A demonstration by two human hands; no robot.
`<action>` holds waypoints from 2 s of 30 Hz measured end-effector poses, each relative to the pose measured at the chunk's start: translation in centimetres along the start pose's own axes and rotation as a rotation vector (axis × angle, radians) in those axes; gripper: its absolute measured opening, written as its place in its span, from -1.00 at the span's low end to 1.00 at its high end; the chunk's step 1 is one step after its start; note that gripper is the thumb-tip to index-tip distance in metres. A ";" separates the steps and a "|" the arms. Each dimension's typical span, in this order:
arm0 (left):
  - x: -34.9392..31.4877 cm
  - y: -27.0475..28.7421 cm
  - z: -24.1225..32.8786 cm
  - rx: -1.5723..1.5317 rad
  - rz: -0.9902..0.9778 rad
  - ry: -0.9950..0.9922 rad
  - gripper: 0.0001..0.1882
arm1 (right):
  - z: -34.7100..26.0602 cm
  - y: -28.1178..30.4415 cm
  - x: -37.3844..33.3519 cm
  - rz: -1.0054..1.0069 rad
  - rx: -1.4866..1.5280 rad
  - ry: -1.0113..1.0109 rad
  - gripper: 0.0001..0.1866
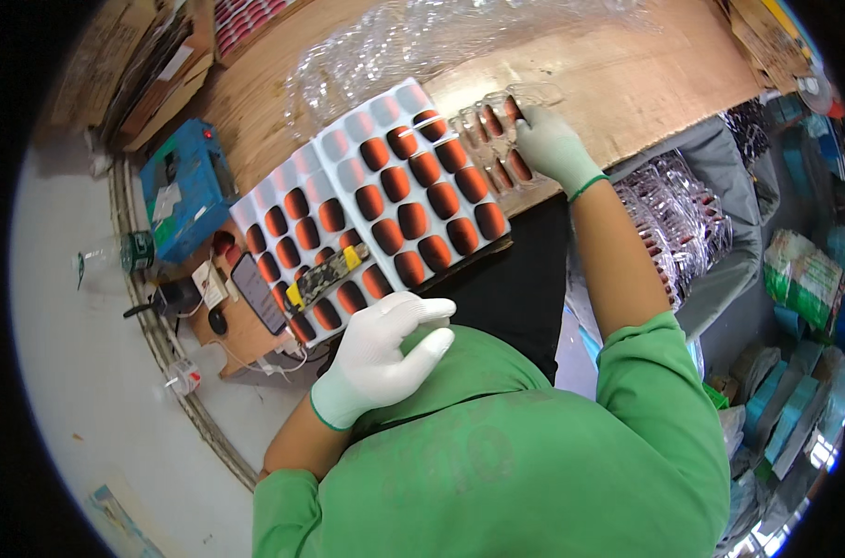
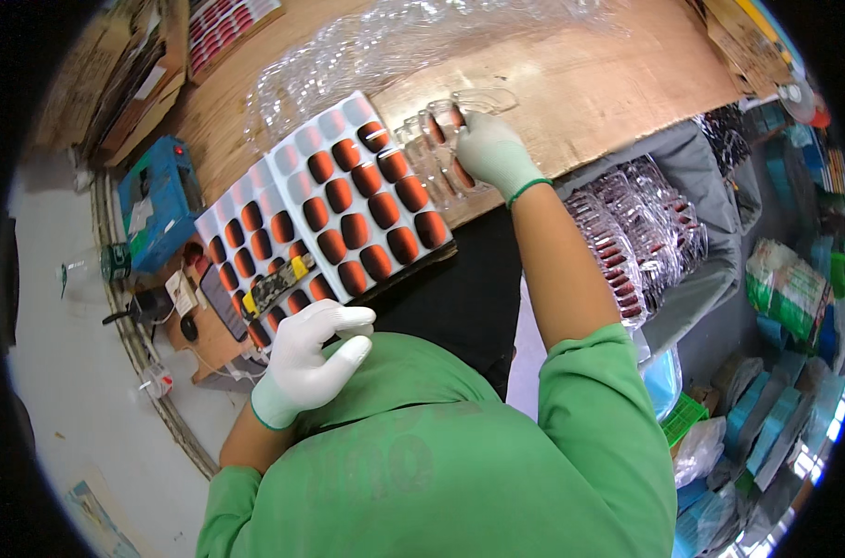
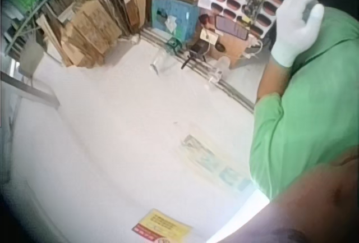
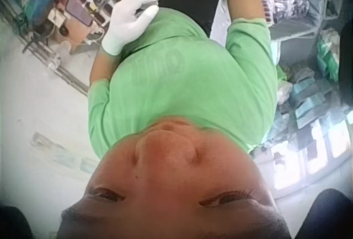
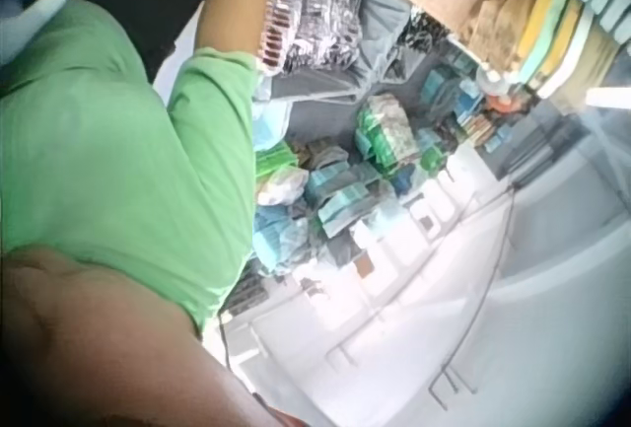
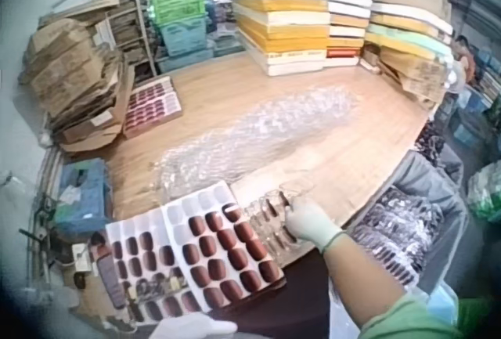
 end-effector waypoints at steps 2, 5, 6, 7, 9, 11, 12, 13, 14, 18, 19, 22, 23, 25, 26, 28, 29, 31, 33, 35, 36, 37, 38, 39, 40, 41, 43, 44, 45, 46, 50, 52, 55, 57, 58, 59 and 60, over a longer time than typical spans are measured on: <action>-0.9 0.4 -0.1 0.007 0.019 -0.019 -0.74 | -0.1 -0.3 -0.3 0.053 0.004 0.050 -0.62; -2.1 1.1 -0.3 0.011 0.059 -0.056 -0.75 | 0.2 -0.3 -0.8 0.124 0.009 0.091 -0.58; -2.6 1.1 -0.4 0.000 0.073 -0.066 -0.75 | 0.0 0.0 -1.0 0.117 0.008 0.050 -0.56; -3.0 1.1 -0.4 -0.028 0.086 -0.063 -0.75 | 1.1 0.0 -0.7 0.086 -0.017 0.063 -0.54; -3.8 1.2 -0.4 -0.033 0.082 -0.024 -0.76 | 1.8 0.2 -0.2 0.049 0.025 0.026 -0.51; -4.8 1.0 -0.9 -0.077 0.120 -0.005 -0.77 | 1.7 0.8 -1.1 0.107 -0.030 0.065 -0.45; -5.2 1.0 -1.0 -0.069 0.126 0.003 -0.77 | 0.4 1.2 -1.8 0.196 -0.051 0.093 -0.45; -5.5 1.2 -1.2 -0.061 0.130 0.009 -0.78 | -0.9 1.9 -2.8 0.286 -0.070 0.119 -0.45; -5.8 1.3 -1.4 -0.056 0.133 0.015 -0.78 | -2.6 3.0 -4.0 0.376 -0.090 0.145 -0.45; -6.1 1.2 -2.5 -0.025 0.115 0.007 -0.77 | -14.9 6.8 -11.3 0.639 0.198 0.539 -0.55; -6.1 1.1 -2.6 -0.039 0.099 0.016 -0.77 | -18.5 7.5 -14.0 0.625 0.234 0.727 -0.59; -5.5 0.2 -2.7 -0.083 0.117 -0.054 -0.78 | -24.3 9.8 -20.9 0.377 0.382 0.950 -0.61; -5.7 -0.2 -3.3 -0.165 0.123 -0.078 -0.78 | -26.6 11.0 -22.4 0.254 0.317 0.997 -0.52; -6.1 -0.1 -3.4 -0.085 0.126 -0.066 -0.78 | -27.9 13.0 -23.3 0.040 0.210 1.028 -0.49; -6.0 0.3 -2.9 -0.044 0.113 -0.070 -0.78 | -28.6 14.3 -23.8 -0.051 0.149 1.029 -0.46; -6.2 0.6 -2.7 -0.086 0.074 -0.024 -0.72 | -28.3 14.0 -24.5 0.000 0.126 1.076 -0.46; -6.3 0.4 -2.8 -0.094 0.077 -0.019 -0.72 | -28.3 13.9 -24.7 0.034 0.115 1.107 -0.46; -6.5 0.4 -2.9 -0.097 0.083 -0.010 -0.73 | -28.3 13.4 -25.0 0.102 0.094 1.171 -0.47; -6.5 0.4 -2.9 -0.094 0.095 -0.022 -0.74 | -28.2 13.0 -25.2 0.144 0.134 1.196 -0.49; -6.5 0.3 -2.9 -0.090 0.100 -0.025 -0.74 | -28.1 12.7 -25.4 0.157 0.170 1.201 -0.51; -6.6 0.2 -3.0 -0.086 0.098 -0.021 -0.74 | -28.1 12.5 -25.4 0.147 0.194 1.206 -0.53; -6.6 0.1 -3.1 -0.083 0.098 -0.018 -0.74 | -28.0 12.3 -25.3 0.138 0.219 1.214 -0.55; -6.3 0.1 -2.8 -0.077 0.083 -0.031 -0.74 | -28.1 12.2 -25.5 0.141 0.238 1.214 -0.57; -6.0 0.1 -2.5 -0.071 0.069 -0.044 -0.74 | -28.1 12.2 -25.5 0.140 0.294 1.244 -0.59; -6.3 -0.2 -2.8 -0.064 0.075 -0.034 -0.74 | -27.9 11.4 -25.2 0.121 0.366 1.296 -0.61; -6.7 -0.5 -3.1 -0.060 0.087 -0.021 -0.74 | -27.7 10.5 -24.6 0.099 0.476 1.375 -0.64; -6.3 -0.8 -3.0 -0.064 0.081 -0.033 -0.74 | -27.7 10.5 -24.5 0.043 0.552 1.397 -0.69; -6.0 -0.9 -2.7 -0.057 0.064 -0.022 -0.74 | -27.7 10.9 -24.6 0.003 0.531 1.355 -0.71; -5.9 -0.8 -2.3 -0.051 0.046 -0.011 -0.74 | -27.9 10.9 -25.0 0.043 0.599 1.333 -0.75; -5.8 -0.6 -2.0 -0.044 0.026 -0.002 -0.74 | -28.0 10.8 -25.3 0.085 0.665 1.313 -0.79; -5.9 -0.6 -2.0 0.041 0.047 0.003 -0.74 | -28.1 8.4 -26.3 0.226 0.654 1.313 -0.78; -5.1 -0.6 -1.1 0.047 0.013 0.064 -0.75 | -27.6 10.1 -26.1 0.030 0.346 1.216 -0.64; -4.9 -0.7 -0.4 0.072 0.138 0.121 -0.69 | -24.7 9.4 -23.4 -0.011 0.421 1.300 -0.75; -3.9 0.0 -1.3 0.081 0.152 0.100 -0.64 | -22.4 8.9 -21.2 0.057 0.464 1.298 -0.81; -3.3 0.8 -2.9 0.060 0.110 0.087 -0.62 | -21.2 8.9 -20.2 0.100 0.443 1.246 -0.82; -2.7 1.5 -3.3 0.058 0.093 0.177 -0.63 | -20.0 8.9 -19.0 0.139 0.424 1.197 -0.83; -1.9 2.2 -3.6 0.054 0.077 0.270 -0.65 | -18.7 9.1 -18.1 0.175 0.355 1.166 -0.86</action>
Point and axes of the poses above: each hand's wrist, its own x-axis towards the middle knuckle, its own y-axis out of the back of the hand, z = x × y, the point moved 1 cm from there along x, towards the middle knuckle, and after that the axes turned 8 degrees about y, right-handed, at the moved point
